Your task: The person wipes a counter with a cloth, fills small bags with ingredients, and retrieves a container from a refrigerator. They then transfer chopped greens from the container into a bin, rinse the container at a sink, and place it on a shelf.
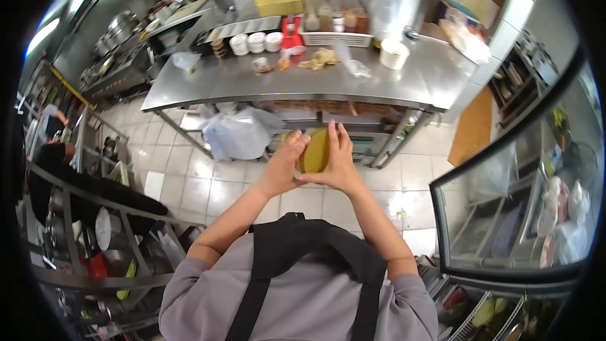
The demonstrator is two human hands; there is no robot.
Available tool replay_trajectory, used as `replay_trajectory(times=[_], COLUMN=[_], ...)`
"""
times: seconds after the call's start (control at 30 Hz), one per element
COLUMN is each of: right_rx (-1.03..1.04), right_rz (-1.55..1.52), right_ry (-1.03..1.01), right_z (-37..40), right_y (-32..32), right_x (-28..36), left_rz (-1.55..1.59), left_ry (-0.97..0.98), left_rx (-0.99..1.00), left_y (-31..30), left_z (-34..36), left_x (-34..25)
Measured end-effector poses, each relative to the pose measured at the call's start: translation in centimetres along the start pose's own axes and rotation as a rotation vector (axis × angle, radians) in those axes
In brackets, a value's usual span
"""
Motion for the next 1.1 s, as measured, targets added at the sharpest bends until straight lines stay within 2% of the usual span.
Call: replay_trajectory(times=[0.07, 0.13, 0.17, 0.2, 0.23, 0.27, 0.3, 0.37, 0.47, 0.53, 0.57, 0.63, 0.7, 0.77, 0.83, 0.9, 0.97, 1.0, 1.03, 1.1], right_rx=[-0.078, -0.073, -0.085, -0.063, -0.128, -0.198, -0.185, -0.309, -0.249, -0.087, 0.011, 0.042, 0.094, 0.000, -0.009, 0.284, 0.252, 0.232, 0.225, 0.174], right_rz=[0.043, -0.006, -0.038, -0.052, -0.111, -0.170, -0.185, -0.348, -0.292, -0.084, 0.042, -0.012, -0.055, -0.233, -0.351, -0.078, -0.130, -0.105, -0.079, -0.111], right_ry=[-0.140, -0.236, -0.317, -0.324, -0.365, -0.412, -0.435, -0.429, -0.437, -0.402, -0.373, -0.396, -0.402, -0.498, -0.491, -0.457, -0.457, -0.399, -0.320, -0.273], right_z=[-4.8, -10.2, -12.9, -15.6, -18.6, -21.4, -23.9, -28.2, -31.8, -32.3, -32.4, -35.1, -36.9, -40.0, -40.6, -39.9, -39.3, -39.9, -39.5, -39.3], right_y=[2.2, 4.1, 4.9, 5.8, 6.4, 7.0, 8.2, 10.4, 16.9, 22.2, 24.3, 24.8, 24.7, 24.4, 25.1, 27.4, 28.7, 28.9, 29.0, 30.1], right_x=[3.5, 5.9, 6.9, 7.7, 8.6, 9.1, 9.1, 8.2, 4.4, 0.4, -1.0, -0.2, 0.1, 1.1, 1.1, 0.0, -0.4, 0.5, 1.3, 2.4], left_rz=[-0.105, -0.212, -0.227, -0.298, -0.372, -0.393, -0.401, -0.434, -0.383, -0.346, -0.366, -0.324, -0.351, -0.385, -0.422, -0.445, -0.211, 0.119, 0.133, 0.496], left_ry=[0.010, 0.146, 0.125, 0.014, -0.093, -0.107, -0.228, -0.412, -0.623, -0.842, -0.845, -1.036, -1.061, -1.068, -1.001, -0.997, -1.018, -1.121, -1.133, -1.010], left_rx=[-0.086, -0.253, -0.255, -0.319, -0.385, -0.395, -0.509, -0.711, -0.926, -0.950, -0.959, -1.006, -1.004, -1.016, -1.017, -0.992, -0.896, -0.861, -0.853, -0.923], left_y=[-3.9, -7.9, -9.7, -12.1, -14.2, -16.0, -18.1, -20.7, -21.0, -20.3, -19.9, -19.5, -19.4, -19.5, -19.0, -18.4, -17.4, -16.0, -15.3, -14.6], left_z=[-0.1, -0.7, -1.6, -2.7, -3.5, -3.9, -4.1, -2.3, 3.4, 6.3, 7.2, 8.2, 7.0, 5.6, 5.0, 5.3, 5.2, 5.9, 4.9, 1.8], left_x=[3.6, 6.7, 7.6, 8.3, 8.7, 8.9, 9.5, 11.7, 17.0, 19.5, 20.4, 22.8, 24.3, 26.8, 28.2, 29.7, 31.5, 33.3, 33.7, 35.2])
Point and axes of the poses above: each hand's wrist, its own z-axis away from the middle knuckle, its own y-axis out of the palm, x = y × z, the point moved 3 cm from there along -z, towards the middle knuckle, and after that the axes turned 4 degrees about -x, right-handed, at the moved point
